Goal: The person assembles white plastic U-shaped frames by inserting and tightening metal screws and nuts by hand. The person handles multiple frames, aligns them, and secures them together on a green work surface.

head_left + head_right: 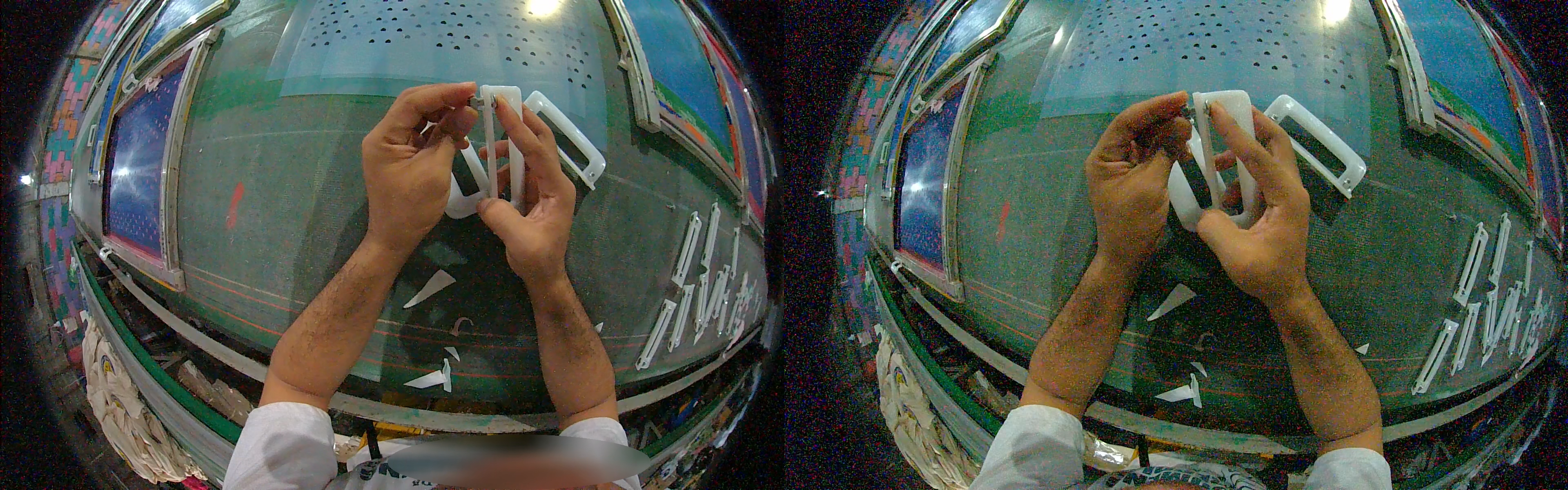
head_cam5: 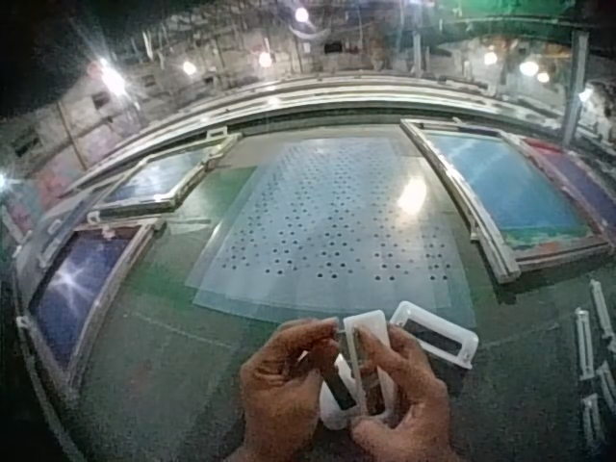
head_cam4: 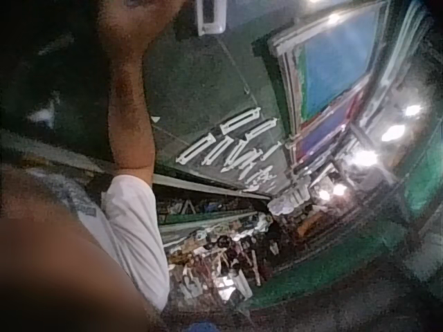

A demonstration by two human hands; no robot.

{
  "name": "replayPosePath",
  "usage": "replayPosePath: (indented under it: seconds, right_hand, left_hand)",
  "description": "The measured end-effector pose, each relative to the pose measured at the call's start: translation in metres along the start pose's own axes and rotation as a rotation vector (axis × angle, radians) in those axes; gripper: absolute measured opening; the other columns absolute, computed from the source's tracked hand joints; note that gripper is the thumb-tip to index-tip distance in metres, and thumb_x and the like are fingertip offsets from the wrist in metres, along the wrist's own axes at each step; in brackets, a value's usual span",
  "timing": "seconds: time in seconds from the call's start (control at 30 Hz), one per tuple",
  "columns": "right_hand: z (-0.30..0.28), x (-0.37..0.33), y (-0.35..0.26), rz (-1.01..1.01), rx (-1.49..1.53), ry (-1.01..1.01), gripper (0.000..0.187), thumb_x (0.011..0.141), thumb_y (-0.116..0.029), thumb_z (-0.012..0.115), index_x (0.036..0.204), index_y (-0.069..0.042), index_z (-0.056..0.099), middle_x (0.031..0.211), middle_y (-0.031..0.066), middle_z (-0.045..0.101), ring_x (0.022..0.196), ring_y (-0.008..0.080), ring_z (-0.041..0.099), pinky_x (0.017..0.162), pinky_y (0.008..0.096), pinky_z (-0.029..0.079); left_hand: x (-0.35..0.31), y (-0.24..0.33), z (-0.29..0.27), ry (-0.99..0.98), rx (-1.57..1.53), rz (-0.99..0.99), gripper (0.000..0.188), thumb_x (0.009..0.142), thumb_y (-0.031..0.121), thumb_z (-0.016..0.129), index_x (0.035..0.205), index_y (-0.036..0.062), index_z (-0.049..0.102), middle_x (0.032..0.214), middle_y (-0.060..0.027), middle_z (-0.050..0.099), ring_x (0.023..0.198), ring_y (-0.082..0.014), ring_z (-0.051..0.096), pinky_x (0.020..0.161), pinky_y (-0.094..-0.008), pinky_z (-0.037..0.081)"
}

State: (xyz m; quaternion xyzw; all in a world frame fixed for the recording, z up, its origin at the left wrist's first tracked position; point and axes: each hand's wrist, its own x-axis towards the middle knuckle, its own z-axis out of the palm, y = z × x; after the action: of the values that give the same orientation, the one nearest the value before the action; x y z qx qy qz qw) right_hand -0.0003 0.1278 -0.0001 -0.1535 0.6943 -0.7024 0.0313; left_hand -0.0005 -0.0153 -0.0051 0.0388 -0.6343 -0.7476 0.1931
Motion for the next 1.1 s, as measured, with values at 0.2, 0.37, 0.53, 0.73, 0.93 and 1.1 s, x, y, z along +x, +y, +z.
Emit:
replayPosePath:
  seconds: [0.2, 0.37, 0.53, 0.73, 0.93, 1.1]
  right_hand:
    - [-0.0003, -0.0003, -0.0015, 0.023, 0.002, -0.019, 0.088, 0.060, 0.002, 0.058, 0.148, -0.008, 0.050, 0.152, 0.0113, 0.040, 0.123, 0.0225, 0.056, 0.101, 0.0343, 0.048]
    - [0.0007, -0.0008, -0.0012, 0.015, -0.002, -0.017, 0.088, 0.060, 0.003, 0.058, 0.148, -0.008, 0.051, 0.151, 0.0107, 0.041, 0.119, 0.0202, 0.056, 0.100, 0.0337, 0.049]
    - [0.0018, -0.0006, -0.0004, -0.006, -0.012, -0.009, 0.088, 0.060, 0.004, 0.059, 0.147, -0.009, 0.052, 0.148, 0.0096, 0.042, 0.111, 0.0170, 0.056, 0.097, 0.0314, 0.050]
    - [0.0030, 0.0003, 0.0028, -0.024, -0.005, -0.011, 0.088, 0.060, 0.007, 0.058, 0.146, -0.009, 0.053, 0.147, 0.0089, 0.043, 0.112, 0.0170, 0.056, 0.096, 0.0305, 0.052]
    - [0.0022, -0.0008, 0.0020, -0.014, -0.011, 0.002, 0.089, 0.059, 0.007, 0.058, 0.146, -0.007, 0.053, 0.147, 0.0090, 0.043, 0.111, 0.0171, 0.057, 0.096, 0.0312, 0.052]
    - [0.0023, -0.0009, 0.0023, -0.005, -0.005, 0.003, 0.088, 0.059, 0.007, 0.058, 0.146, -0.006, 0.053, 0.148, 0.0092, 0.043, 0.110, 0.0175, 0.057, 0.095, 0.0305, 0.052]
  left_hand:
    - [-0.0002, 0.0011, 0.0005, 0.012, 0.064, -0.072, 0.025, 0.097, 0.019, 0.069, 0.117, 0.0030, 0.068, 0.098, -0.0024, 0.070, 0.083, -0.0081, 0.062, 0.074, -0.0237, 0.052]
    - [-0.0004, 0.0021, 0.0020, 0.021, 0.067, -0.076, 0.028, 0.097, 0.024, 0.069, 0.116, 0.0026, 0.068, 0.096, -0.0021, 0.070, 0.082, -0.0076, 0.061, 0.073, -0.0233, 0.052]
    - [-0.0007, 0.0023, 0.0029, 0.039, 0.076, -0.108, 0.028, 0.099, 0.027, 0.067, 0.113, 0.0025, 0.069, 0.092, -0.0016, 0.069, 0.079, -0.0071, 0.059, 0.070, -0.0225, 0.051]
    - [0.0009, 0.0008, 0.0016, 0.045, 0.045, -0.184, 0.035, 0.097, 0.034, 0.070, 0.105, 0.0003, 0.069, 0.090, -0.0009, 0.068, 0.077, -0.0066, 0.058, 0.069, -0.0227, 0.049]
    - [0.0002, 0.0012, 0.0028, 0.023, 0.058, -0.157, 0.029, 0.100, 0.030, 0.065, 0.108, 0.0026, 0.067, 0.085, -0.0003, 0.065, 0.074, -0.0066, 0.055, 0.067, -0.0222, 0.049]
    - [-0.0002, 0.0027, 0.0053, 0.023, 0.003, -0.152, 0.025, 0.101, 0.027, 0.065, 0.109, 0.0028, 0.067, 0.089, -0.0005, 0.065, 0.076, -0.0066, 0.056, 0.068, -0.0221, 0.049]
